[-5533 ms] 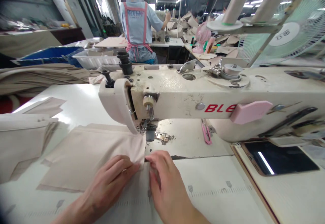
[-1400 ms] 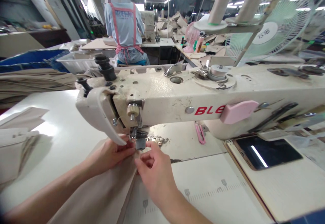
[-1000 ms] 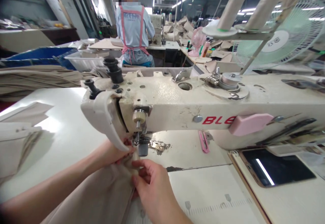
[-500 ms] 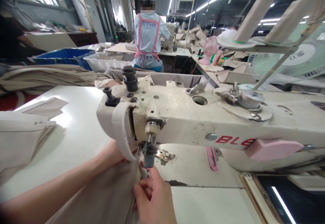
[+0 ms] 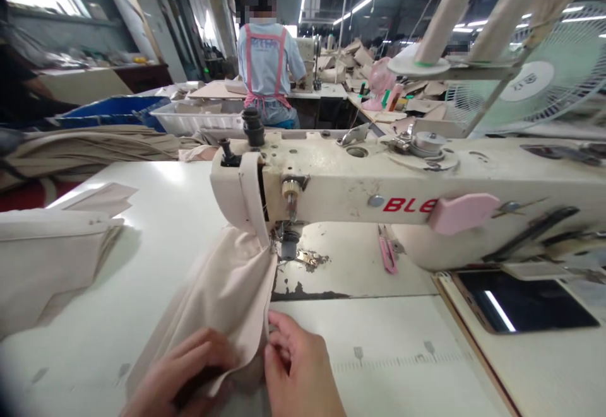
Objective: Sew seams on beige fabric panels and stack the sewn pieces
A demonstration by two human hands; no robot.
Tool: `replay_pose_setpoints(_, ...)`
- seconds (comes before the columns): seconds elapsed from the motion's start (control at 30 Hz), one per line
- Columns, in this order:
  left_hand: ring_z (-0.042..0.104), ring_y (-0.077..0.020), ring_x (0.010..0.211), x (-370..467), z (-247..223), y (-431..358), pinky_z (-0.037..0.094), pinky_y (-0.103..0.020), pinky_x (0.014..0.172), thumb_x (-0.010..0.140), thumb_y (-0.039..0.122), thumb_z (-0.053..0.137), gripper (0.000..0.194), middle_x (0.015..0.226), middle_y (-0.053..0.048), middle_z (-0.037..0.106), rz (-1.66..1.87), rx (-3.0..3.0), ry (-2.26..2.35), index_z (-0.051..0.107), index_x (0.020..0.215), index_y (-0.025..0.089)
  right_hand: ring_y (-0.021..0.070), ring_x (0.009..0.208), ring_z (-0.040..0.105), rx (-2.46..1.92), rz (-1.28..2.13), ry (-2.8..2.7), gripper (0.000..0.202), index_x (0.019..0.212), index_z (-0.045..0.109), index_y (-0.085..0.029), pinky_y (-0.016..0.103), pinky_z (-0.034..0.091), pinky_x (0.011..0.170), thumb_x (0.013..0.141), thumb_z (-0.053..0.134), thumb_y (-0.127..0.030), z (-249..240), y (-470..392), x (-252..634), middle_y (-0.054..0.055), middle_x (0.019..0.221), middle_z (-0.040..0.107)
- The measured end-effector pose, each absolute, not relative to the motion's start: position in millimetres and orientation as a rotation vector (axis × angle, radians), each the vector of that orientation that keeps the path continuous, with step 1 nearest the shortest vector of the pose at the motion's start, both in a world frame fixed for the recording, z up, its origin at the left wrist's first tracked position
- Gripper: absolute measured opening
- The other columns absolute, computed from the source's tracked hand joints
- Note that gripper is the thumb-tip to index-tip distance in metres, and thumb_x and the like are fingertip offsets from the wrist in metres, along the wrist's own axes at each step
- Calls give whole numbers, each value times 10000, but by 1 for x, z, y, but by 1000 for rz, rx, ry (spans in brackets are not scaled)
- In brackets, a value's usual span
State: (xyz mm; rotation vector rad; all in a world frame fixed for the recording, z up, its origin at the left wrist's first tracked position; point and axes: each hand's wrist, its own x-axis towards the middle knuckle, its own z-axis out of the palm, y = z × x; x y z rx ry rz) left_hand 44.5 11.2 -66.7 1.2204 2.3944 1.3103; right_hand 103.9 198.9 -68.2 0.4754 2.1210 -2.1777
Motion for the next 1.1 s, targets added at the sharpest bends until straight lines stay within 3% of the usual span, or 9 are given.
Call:
replay_pose_setpoints(0.1,537,-106,557,35,-42,8,440,-153,486,880,243,566,191,603,26,520,1324,999,2468,560,704,170,214,740,674,471,-2167,2188,429,1191,606,-123,320,538,707,800,605,-300,-69,194,106,112,867,711)
replay_pose_setpoints(0.2,569,-125,664,36,-19,11,486,-173,580,908,194,541,94,719,-10,582,1367,1291,2597,610,849,172,185,659,648,500,-2280,1969,395,1112,644,-149,276,511,616,741,672,-282,-71,184,116,67,788,701)
replay_pose_setpoints(0.27,575,-143,724,45,-14,16,508,-205,653,941,143,461,175,803,-52,622,1249,1679,2574,631,975,172,167,611,627,522,-2363,1700,308,954,689,-155,256,497,581,708,714,-338,-71,176,126,33,706,674)
replay_pose_setpoints(0.37,560,-143,662,60,-22,22,518,-210,635,986,110,310,335,734,-64,629,985,1907,2544,625,1094,152,165,580,606,581,-2370,1565,297,757,700,-170,263,497,583,717,708,-465,-67,167,143,6,609,626)
replay_pose_setpoints(0.53,580,-169,720,67,-32,21,549,-260,702,984,135,355,303,783,-89,656,978,2086,2473,607,1152,111,186,630,592,551,-2298,1716,335,746,742,-181,280,479,643,748,686,-511,-56,170,154,5,587,604)
replay_pose_setpoints(0.77,616,-179,784,68,-45,20,550,-285,754,994,137,300,345,825,-103,673,1029,2133,2466,612,1133,90,226,888,591,394,-2279,1872,249,821,748,-191,292,449,815,826,641,-416,-45,179,154,32,874,675)
replay_pose_setpoints(0.9,611,-180,769,71,-49,21,545,-300,743,982,116,290,347,812,-101,674,1010,2163,2491,610,1116,90,218,862,593,385,-2271,1887,218,775,740,-193,283,446,769,836,627,-370,-45,180,155,31,869,672)
replay_pose_setpoints(1.1,602,-157,732,68,-36,23,521,-306,768,927,59,446,181,755,-59,657,1012,2157,2487,623,951,86,225,979,599,400,-2393,1607,204,716,738,-211,318,431,898,800,621,-356,-42,182,153,24,944,681)
